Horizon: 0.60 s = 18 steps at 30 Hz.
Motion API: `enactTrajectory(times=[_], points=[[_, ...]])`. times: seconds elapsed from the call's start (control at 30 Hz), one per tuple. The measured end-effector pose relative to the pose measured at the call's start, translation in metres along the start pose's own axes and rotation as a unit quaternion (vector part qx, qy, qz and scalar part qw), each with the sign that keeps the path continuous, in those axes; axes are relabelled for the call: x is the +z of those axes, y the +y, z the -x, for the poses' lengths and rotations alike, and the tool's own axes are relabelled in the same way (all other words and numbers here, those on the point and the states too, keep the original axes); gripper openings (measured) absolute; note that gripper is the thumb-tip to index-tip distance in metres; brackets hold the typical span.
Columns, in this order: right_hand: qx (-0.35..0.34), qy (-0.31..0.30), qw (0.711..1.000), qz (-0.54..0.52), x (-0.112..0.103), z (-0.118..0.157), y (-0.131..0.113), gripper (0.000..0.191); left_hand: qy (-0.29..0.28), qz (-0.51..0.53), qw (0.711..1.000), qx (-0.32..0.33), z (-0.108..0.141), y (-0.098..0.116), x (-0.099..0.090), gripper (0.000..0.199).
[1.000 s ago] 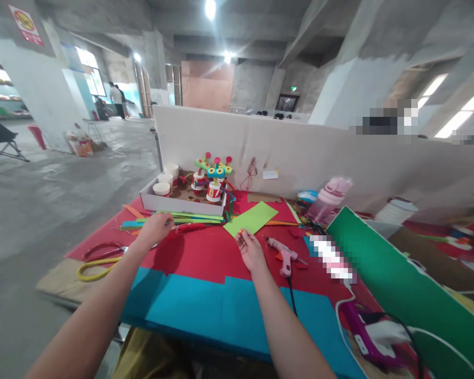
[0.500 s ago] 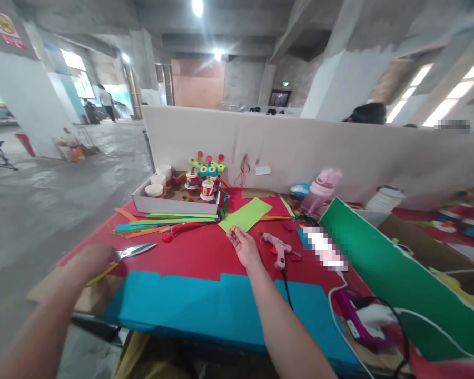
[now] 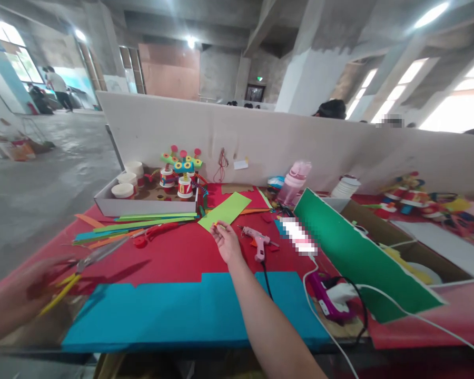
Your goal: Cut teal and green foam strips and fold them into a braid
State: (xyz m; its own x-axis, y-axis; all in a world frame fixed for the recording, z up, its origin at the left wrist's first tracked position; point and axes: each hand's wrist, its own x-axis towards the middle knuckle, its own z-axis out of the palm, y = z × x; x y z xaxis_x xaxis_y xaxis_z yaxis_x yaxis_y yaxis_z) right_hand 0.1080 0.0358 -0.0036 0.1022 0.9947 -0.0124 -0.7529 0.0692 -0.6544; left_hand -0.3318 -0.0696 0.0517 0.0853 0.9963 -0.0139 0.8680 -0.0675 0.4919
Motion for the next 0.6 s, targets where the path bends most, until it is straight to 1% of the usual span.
enactTrajectory(times=[0.03,0.07,0.1,0.13,0.17,0.2,0.23,0.27,0.3,0.37,0.4,0.47,0.53,0.6], points=[[-0.002,0.003,1.000,-0.001,0.000,-0.001,0.000,0.022,0.024,0.097,0.995,0.018,-0.002,0.009,0.005,0.057],[-0.004,0.004,1.000,-0.003,0.001,-0.002,0.000,0.022,0.034,0.165,0.986,0.012,-0.008,0.021,0.013,0.059],[-0.006,0.005,1.000,-0.003,0.001,-0.002,0.001,0.022,0.030,0.208,0.978,-0.003,-0.016,0.036,0.022,0.064],[-0.008,0.007,1.000,-0.003,0.002,-0.003,0.001,0.022,0.024,0.230,0.973,-0.003,-0.027,0.054,0.032,0.069],[-0.010,0.009,1.000,-0.001,0.002,-0.003,0.001,0.022,0.030,0.228,0.973,0.005,-0.041,0.074,0.043,0.069],[-0.013,0.011,1.000,0.002,0.002,-0.004,0.001,0.023,0.033,0.197,0.980,0.021,-0.056,0.094,0.053,0.066],[-0.019,0.012,1.000,0.006,0.002,-0.004,0.001,0.023,0.030,0.149,0.987,0.057,-0.072,0.115,0.063,0.058],[-0.027,0.014,1.000,0.009,0.002,-0.004,0.001,0.024,0.045,0.092,0.990,0.100,-0.088,0.136,0.073,0.049],[-0.037,0.014,0.999,0.012,0.001,-0.004,0.001,0.025,0.059,0.036,0.988,0.137,-0.102,0.155,0.081,0.040],[-0.059,0.021,0.998,0.015,0.000,-0.004,-0.001,0.025,0.067,-0.027,0.981,0.181,-0.122,0.185,0.096,0.037],[-0.069,0.027,0.997,0.015,-0.001,-0.005,-0.003,0.025,0.063,-0.044,0.978,0.192,-0.127,0.196,0.103,0.038],[-0.086,0.045,0.995,0.014,-0.002,-0.005,-0.006,0.025,0.068,-0.078,0.975,0.195,-0.130,0.207,0.115,0.043],[-0.097,0.059,0.993,0.013,-0.002,-0.005,-0.009,0.026,0.053,-0.100,0.971,0.208,-0.124,0.209,0.126,0.045],[-0.099,0.065,0.993,0.012,0.000,-0.004,-0.012,0.027,0.039,-0.110,0.969,0.219,-0.118,0.205,0.133,0.046]])
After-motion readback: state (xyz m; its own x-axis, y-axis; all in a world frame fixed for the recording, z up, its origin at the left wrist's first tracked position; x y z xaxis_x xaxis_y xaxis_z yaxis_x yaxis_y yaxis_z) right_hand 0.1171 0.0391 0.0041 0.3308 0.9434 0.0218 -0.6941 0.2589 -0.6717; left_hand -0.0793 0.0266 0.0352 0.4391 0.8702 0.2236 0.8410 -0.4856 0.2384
